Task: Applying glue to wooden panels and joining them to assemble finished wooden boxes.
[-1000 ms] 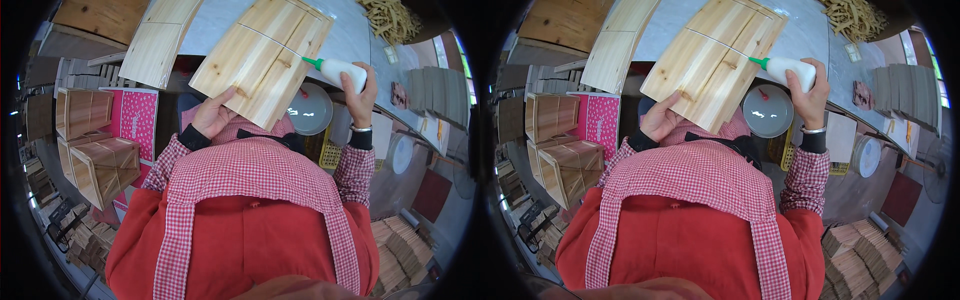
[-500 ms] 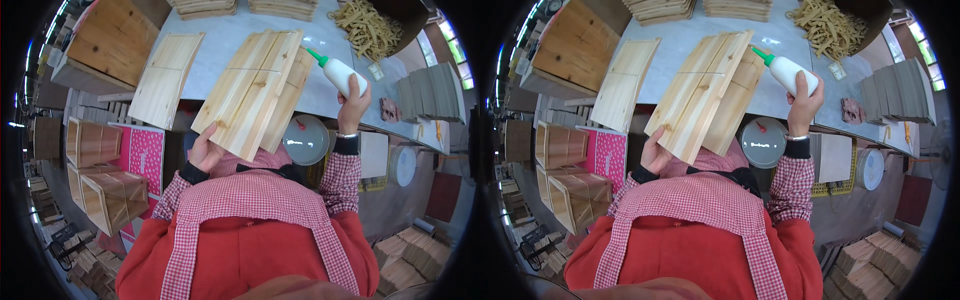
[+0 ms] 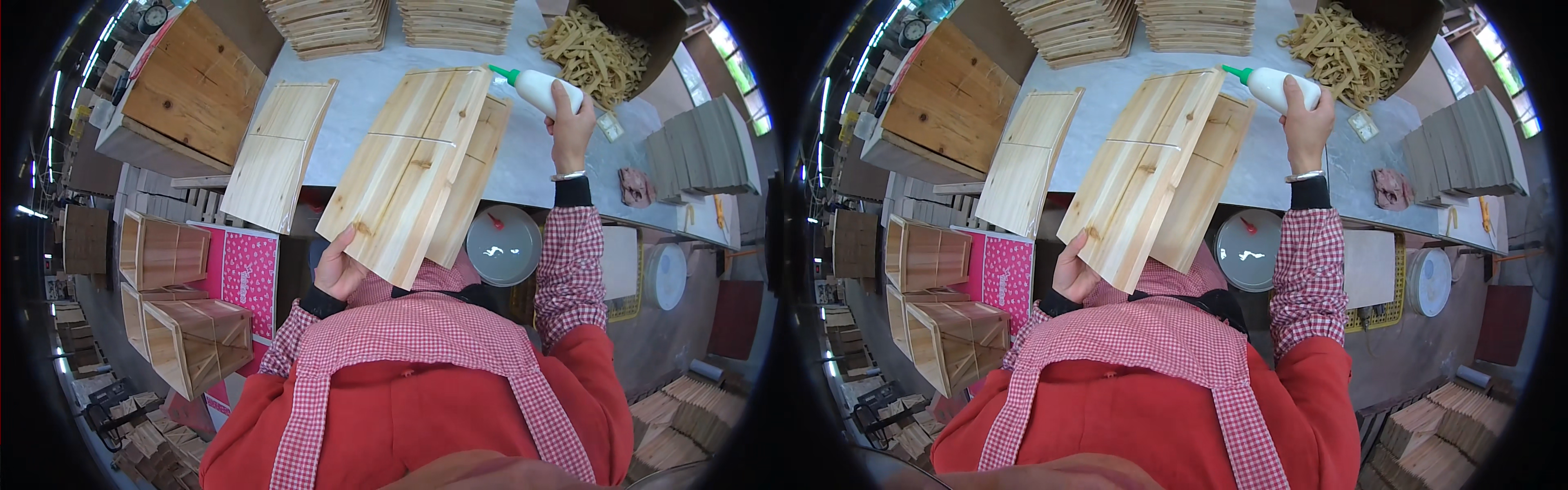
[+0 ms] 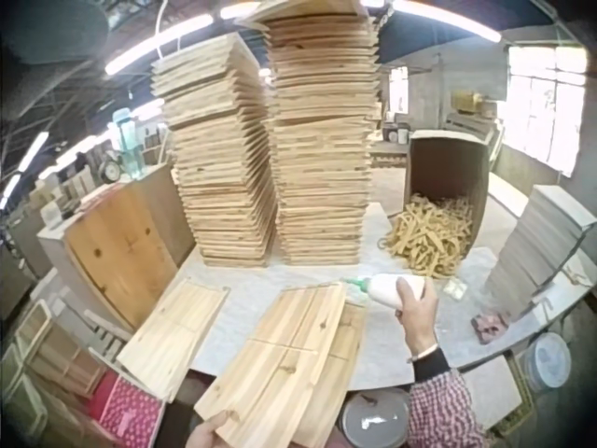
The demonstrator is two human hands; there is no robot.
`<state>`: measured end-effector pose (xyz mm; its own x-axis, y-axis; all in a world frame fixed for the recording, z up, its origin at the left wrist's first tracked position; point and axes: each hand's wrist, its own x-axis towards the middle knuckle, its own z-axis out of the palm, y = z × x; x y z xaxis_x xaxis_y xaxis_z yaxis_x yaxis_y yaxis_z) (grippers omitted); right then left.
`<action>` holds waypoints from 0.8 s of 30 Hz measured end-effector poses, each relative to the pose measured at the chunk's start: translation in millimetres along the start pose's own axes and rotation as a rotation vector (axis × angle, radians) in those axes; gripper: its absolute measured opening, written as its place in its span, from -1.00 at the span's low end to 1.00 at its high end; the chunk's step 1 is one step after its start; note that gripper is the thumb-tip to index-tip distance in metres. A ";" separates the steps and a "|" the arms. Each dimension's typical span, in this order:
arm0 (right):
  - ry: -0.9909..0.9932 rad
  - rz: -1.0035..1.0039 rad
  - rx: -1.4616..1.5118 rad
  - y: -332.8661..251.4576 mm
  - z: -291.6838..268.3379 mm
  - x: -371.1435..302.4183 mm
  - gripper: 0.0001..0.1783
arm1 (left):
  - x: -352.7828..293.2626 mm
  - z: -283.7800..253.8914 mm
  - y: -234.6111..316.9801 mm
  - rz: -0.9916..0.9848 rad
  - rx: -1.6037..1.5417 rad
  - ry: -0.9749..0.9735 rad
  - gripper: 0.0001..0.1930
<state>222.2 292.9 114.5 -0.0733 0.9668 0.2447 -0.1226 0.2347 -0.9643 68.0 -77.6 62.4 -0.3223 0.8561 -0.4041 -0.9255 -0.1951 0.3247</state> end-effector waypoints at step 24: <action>-0.474 -0.044 -0.018 -59.8 -17.6 -97.0 -0.65 | 55.3 15.2 40.1 0.174 0.034 -0.156 -0.49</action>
<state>254.1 186.8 146.6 -0.5122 0.8045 0.3007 -0.1186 0.2804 -0.9525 16.1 -30.9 66.1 -0.4389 0.8752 -0.2033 -0.8507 -0.3320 0.4075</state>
